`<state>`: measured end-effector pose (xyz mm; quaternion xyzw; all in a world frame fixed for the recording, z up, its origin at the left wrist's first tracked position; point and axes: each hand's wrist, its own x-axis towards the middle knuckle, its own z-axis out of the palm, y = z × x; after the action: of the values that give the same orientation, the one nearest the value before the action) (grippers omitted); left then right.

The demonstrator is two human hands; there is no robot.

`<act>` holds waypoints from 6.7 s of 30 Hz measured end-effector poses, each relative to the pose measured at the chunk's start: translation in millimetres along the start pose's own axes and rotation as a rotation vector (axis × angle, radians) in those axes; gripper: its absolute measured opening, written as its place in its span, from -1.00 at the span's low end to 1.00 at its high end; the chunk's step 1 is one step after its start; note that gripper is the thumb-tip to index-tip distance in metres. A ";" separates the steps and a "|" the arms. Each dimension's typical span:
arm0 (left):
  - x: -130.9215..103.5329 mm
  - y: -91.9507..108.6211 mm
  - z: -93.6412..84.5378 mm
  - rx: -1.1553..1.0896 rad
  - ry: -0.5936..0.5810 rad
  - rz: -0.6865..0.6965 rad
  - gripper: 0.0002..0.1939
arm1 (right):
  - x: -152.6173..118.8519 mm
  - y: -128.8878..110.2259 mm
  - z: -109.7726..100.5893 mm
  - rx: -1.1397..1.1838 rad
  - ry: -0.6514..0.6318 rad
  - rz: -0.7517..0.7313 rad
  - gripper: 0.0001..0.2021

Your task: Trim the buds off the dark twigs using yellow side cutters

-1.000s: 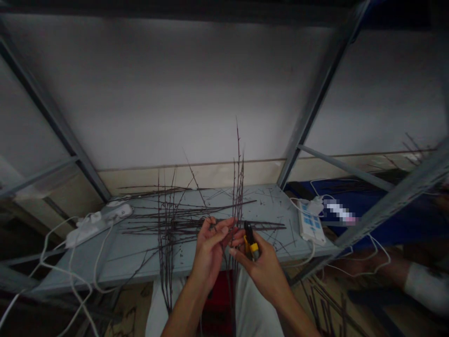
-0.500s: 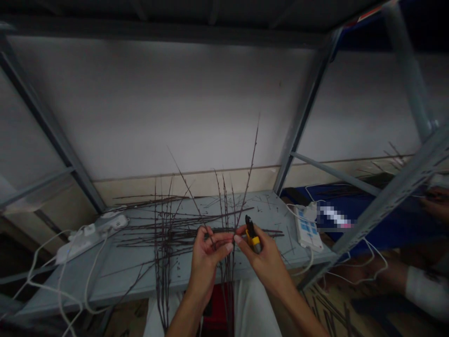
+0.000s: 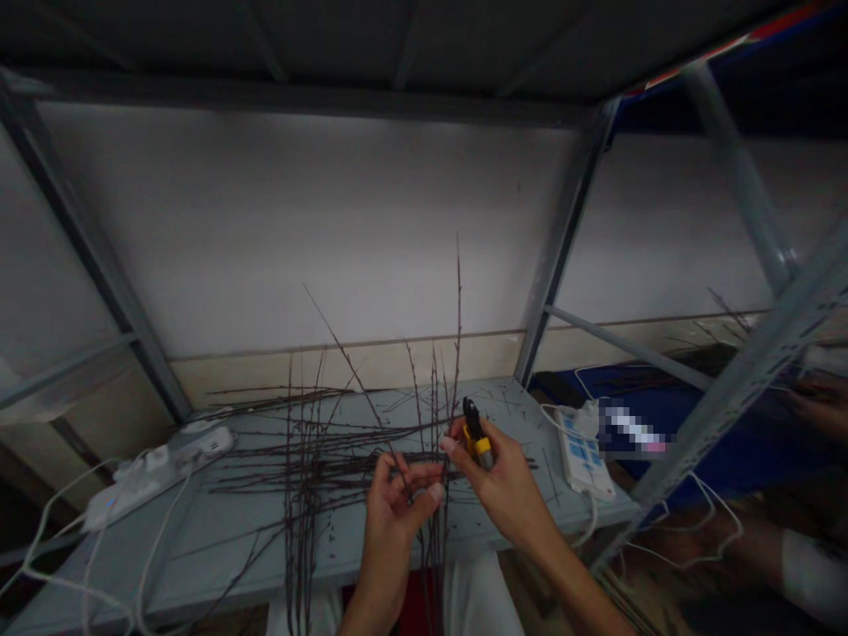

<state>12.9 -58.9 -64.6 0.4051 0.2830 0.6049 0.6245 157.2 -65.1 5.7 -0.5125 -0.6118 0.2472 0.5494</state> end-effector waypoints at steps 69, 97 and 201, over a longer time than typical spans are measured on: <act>32.0 44.7 43.0 -0.198 0.066 -0.076 -0.57 | 52.0 4.1 -52.5 -1.251 -0.142 -0.669 -0.89; 44.1 63.3 54.2 -0.122 -0.126 0.032 -0.70 | 62.8 -58.4 -30.7 -0.026 -0.165 -0.134 -0.79; 86.0 85.1 102.3 -0.002 0.101 0.540 -0.55 | 90.5 -123.8 -87.3 -1.469 -0.018 -0.515 -0.76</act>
<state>63.8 4.0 71.7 0.4345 0.1948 0.7691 0.4262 205.6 -50.2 174.7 -0.5850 -0.7229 -0.3526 0.1042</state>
